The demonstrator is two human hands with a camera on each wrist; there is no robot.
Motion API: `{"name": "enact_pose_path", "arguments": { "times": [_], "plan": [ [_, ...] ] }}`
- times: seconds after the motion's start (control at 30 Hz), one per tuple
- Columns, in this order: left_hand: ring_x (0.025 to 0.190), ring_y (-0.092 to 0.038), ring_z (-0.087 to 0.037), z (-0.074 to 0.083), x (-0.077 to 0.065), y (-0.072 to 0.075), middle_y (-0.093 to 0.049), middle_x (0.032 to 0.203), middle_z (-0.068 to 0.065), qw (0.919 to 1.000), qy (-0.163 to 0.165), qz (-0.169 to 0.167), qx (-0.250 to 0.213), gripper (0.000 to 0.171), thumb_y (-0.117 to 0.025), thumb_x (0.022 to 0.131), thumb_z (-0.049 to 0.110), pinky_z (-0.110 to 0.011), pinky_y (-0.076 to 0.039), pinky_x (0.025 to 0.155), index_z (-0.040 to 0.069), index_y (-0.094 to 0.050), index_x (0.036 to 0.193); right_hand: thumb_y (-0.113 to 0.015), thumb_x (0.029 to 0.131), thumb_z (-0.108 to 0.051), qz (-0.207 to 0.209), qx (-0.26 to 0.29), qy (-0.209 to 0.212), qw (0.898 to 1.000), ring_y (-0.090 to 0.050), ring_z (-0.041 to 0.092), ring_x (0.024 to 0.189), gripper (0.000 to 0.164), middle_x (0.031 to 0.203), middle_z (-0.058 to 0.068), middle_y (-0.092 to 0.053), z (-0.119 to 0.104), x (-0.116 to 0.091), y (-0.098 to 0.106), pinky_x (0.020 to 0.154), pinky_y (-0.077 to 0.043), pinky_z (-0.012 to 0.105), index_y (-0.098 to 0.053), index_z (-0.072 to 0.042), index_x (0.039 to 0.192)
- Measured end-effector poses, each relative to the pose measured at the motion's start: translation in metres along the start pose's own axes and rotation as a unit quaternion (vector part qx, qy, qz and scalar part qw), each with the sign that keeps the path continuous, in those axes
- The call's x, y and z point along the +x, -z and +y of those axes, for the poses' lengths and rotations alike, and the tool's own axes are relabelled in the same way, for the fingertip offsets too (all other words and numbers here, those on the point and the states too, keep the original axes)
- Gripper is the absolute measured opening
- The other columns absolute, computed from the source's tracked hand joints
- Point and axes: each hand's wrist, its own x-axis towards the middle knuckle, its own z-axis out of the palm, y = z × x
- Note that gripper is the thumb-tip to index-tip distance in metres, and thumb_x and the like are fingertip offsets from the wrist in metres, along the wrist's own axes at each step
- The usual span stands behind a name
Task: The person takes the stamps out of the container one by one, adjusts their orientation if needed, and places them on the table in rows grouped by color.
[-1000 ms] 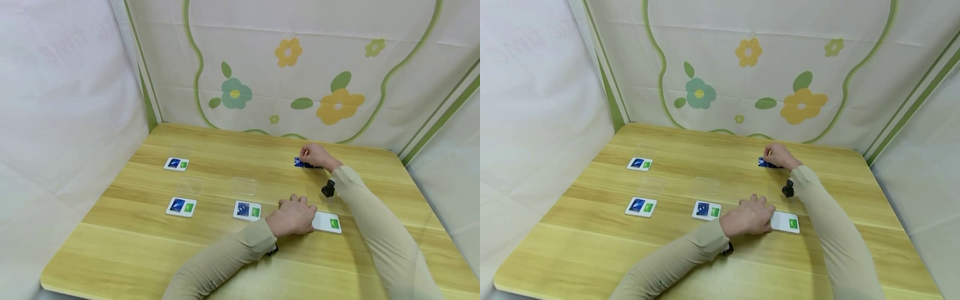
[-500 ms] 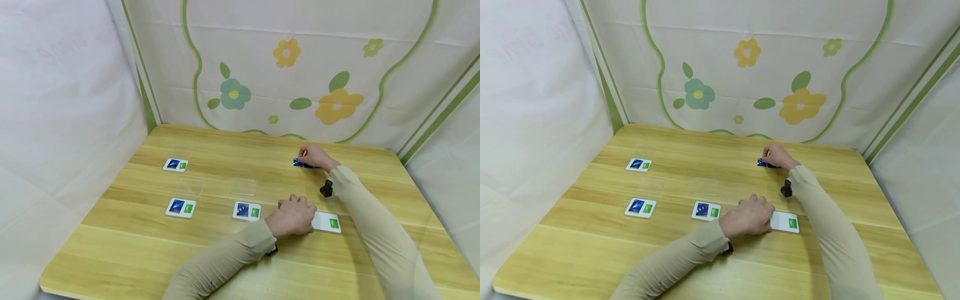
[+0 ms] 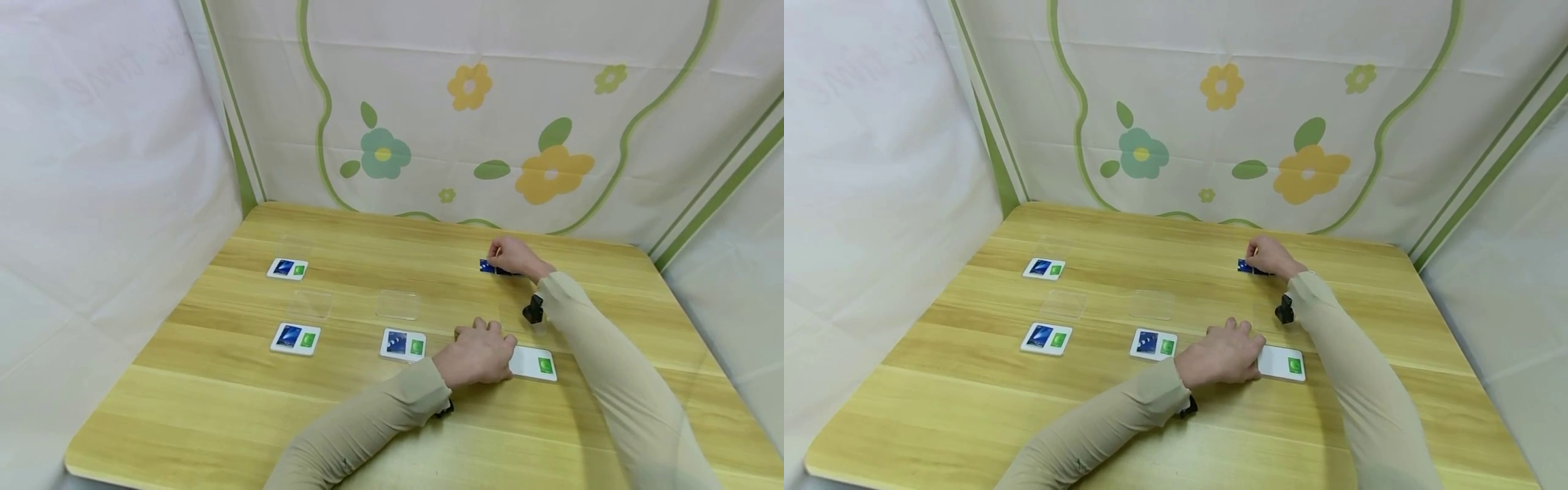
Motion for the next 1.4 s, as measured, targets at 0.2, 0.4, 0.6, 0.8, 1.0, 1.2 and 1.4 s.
{"name": "enact_pose_path", "arguments": {
  "times": [0.2,0.4,0.6,0.8,1.0,1.2,1.4],
  "plan": [
    [0.118,-0.051,-0.025,0.0,0.0,-0.001,-0.05,0.134,0.001,1.0,0.006,-0.002,-0.001,0.049,-0.057,0.09,0.06,-0.052,-0.054,0.085,0.037,-0.051,0.133,-0.06,0.094,-0.017,0.005,0.001,-0.005,1.0,-0.052,0.02,0.067,0.012,0.09,0.012,-0.065,0.001,-0.004,0.004,0.062,-0.043,0.032,-0.063,-0.005,0.092],
    [0.117,-0.05,-0.024,0.0,0.0,0.0,-0.05,0.134,0.002,0.9999,0.01,-0.003,-0.004,0.049,-0.057,0.09,0.06,-0.052,-0.053,0.085,0.037,-0.051,0.134,-0.061,0.094,-0.016,0.005,0.017,-0.01,1.0,-0.05,0.019,0.063,0.012,0.086,0.012,-0.063,0.003,-0.013,0.013,0.058,-0.042,0.031,-0.061,-0.004,0.091],
    [0.118,-0.05,-0.024,0.001,0.001,0.0,-0.049,0.134,0.003,0.9999,0.009,-0.007,-0.005,0.049,-0.058,0.09,0.06,-0.052,-0.053,0.085,0.037,-0.051,0.133,-0.064,0.092,-0.016,0.008,0.012,-0.005,1.0,-0.051,0.018,0.063,0.012,0.083,0.01,-0.063,0.007,-0.023,0.018,0.057,-0.043,0.03,-0.061,-0.005,0.088],
    [0.116,-0.05,-0.023,0.0,0.001,0.0,-0.05,0.134,0.003,0.9999,0.009,-0.005,-0.002,0.049,-0.058,0.09,0.06,-0.051,-0.054,0.084,0.037,-0.051,0.133,-0.063,0.093,-0.016,0.009,0.016,0.0,1.0,-0.051,0.018,0.066,0.012,0.083,0.01,-0.063,0.007,-0.033,0.021,0.058,-0.042,0.03,-0.061,-0.005,0.088],
    [0.112,-0.051,-0.023,0.0,0.0,0.0,-0.05,0.131,0.002,1.0,0.008,0.003,-0.002,0.048,-0.058,0.091,0.059,-0.049,-0.054,0.08,0.036,-0.052,0.132,-0.064,0.093,-0.016,0.005,0.024,0.004,1.0,-0.051,0.017,0.066,0.013,0.081,0.01,-0.063,0.005,-0.041,0.023,0.059,-0.043,0.03,-0.063,-0.004,0.088],
    [0.112,-0.051,-0.023,0.0,-0.001,0.0,-0.051,0.131,0.002,1.0,0.007,0.004,-0.003,0.047,-0.058,0.091,0.059,-0.049,-0.054,0.081,0.036,-0.052,0.131,-0.062,0.095,-0.019,0.005,0.034,0.003,0.999,-0.052,0.017,0.066,0.015,0.082,0.01,-0.063,0.007,-0.05,0.025,0.058,-0.043,0.03,-0.063,-0.004,0.091],
    [0.112,-0.051,-0.023,0.0,0.0,0.001,-0.051,0.131,0.002,1.0,0.006,0.0,-0.004,0.048,-0.057,0.091,0.059,-0.049,-0.054,0.082,0.036,-0.052,0.132,-0.06,0.097,-0.022,0.011,0.053,-0.005,0.999,-0.056,0.02,0.069,0.017,0.085,0.012,-0.063,0.004,-0.061,0.026,0.059,-0.048,0.03,-0.063,-0.005,0.096]
  ]
}}
